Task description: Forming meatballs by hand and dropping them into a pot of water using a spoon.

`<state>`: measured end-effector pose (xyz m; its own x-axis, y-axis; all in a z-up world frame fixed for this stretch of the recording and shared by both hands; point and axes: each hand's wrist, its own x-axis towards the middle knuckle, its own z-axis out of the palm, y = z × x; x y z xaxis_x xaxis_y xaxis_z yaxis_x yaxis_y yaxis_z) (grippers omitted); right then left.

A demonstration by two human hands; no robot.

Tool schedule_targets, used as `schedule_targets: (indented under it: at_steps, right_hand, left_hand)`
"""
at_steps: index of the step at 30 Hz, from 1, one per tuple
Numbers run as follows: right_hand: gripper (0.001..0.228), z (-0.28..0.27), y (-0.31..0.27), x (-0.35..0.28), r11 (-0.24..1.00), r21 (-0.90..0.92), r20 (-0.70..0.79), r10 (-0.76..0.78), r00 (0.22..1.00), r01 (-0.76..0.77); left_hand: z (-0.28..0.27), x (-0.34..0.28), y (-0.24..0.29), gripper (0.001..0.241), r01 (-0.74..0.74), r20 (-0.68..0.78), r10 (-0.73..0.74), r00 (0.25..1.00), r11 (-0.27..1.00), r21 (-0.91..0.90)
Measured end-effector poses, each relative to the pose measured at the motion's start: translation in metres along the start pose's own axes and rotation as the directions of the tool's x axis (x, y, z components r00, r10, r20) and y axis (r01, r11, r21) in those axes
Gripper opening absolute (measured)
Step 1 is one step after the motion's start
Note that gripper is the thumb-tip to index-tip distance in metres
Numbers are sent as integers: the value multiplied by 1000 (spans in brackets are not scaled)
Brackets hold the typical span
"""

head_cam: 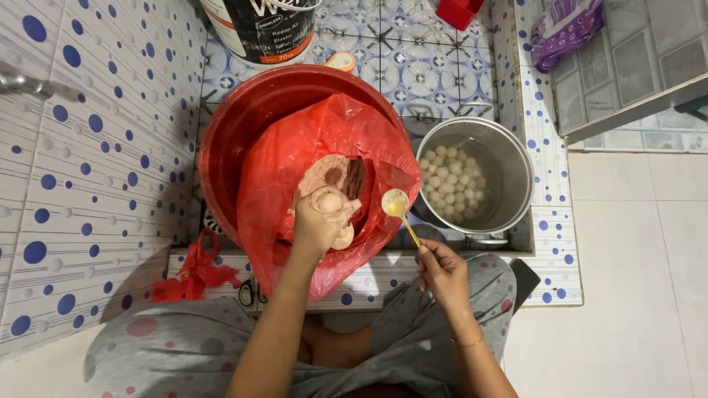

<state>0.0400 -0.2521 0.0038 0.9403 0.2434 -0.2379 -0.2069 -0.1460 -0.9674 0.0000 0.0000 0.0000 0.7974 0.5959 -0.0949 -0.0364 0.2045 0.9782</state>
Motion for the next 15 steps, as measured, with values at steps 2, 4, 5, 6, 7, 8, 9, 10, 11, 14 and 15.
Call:
schedule_targets:
  at_steps: [2,4,5,6,7,8,9,10,11,14,15]
  right_hand:
    - [23,0,0,0,1000,3,1,6,1000,-6]
    - [23,0,0,1,1000,7,3,12,1000,-12]
    - [23,0,1,1,1000,4,3,3,1000,-3]
    - [23,0,2,2,1000,2,4,-6,1000,6]
    - [23,0,2,1,1000,2,4,-6,1000,6]
    - [23,0,2,1,1000,5,7,-5,1000,5]
    - [23,0,2,1,1000,9,10,-4,1000,3]
    - [23,0,1,1,1000,10,10,-4,1000,4]
    - [23,1,0,1,1000,20,2,4,1000,-4]
    - [23,0,0,1,1000,26,0,6,1000,-6]
    - [23,0,0,2,1000,22,5,0,1000,0]
  left_hand:
    - [3,-5,11,13,-5,-28,5,1000,1000,-3]
    - [5,-6,16,17,-11,-56,10,998,1000,-4]
    - [4,-3,15,22,-12,-22,11,1000,998,-57]
    - [4,0,14,27,-12,13,14,1000,994,-109]
    - [3,-1,14,27,-12,13,14,1000,994,-109]
    - [2,-1,13,37,8,73,9,997,975,-224]
    - [1,-2,12,49,35,134,11,991,942,-334]
    - [0,0,15,49,35,135,11,991,942,-334]
    - [0,1,18,21,-75,144,109,984,972,-222]
    - [4,-6,28,14,-16,114,37,993,984,-180]
    - [7,-10,31,15,151,77,-136,988,955,-256]
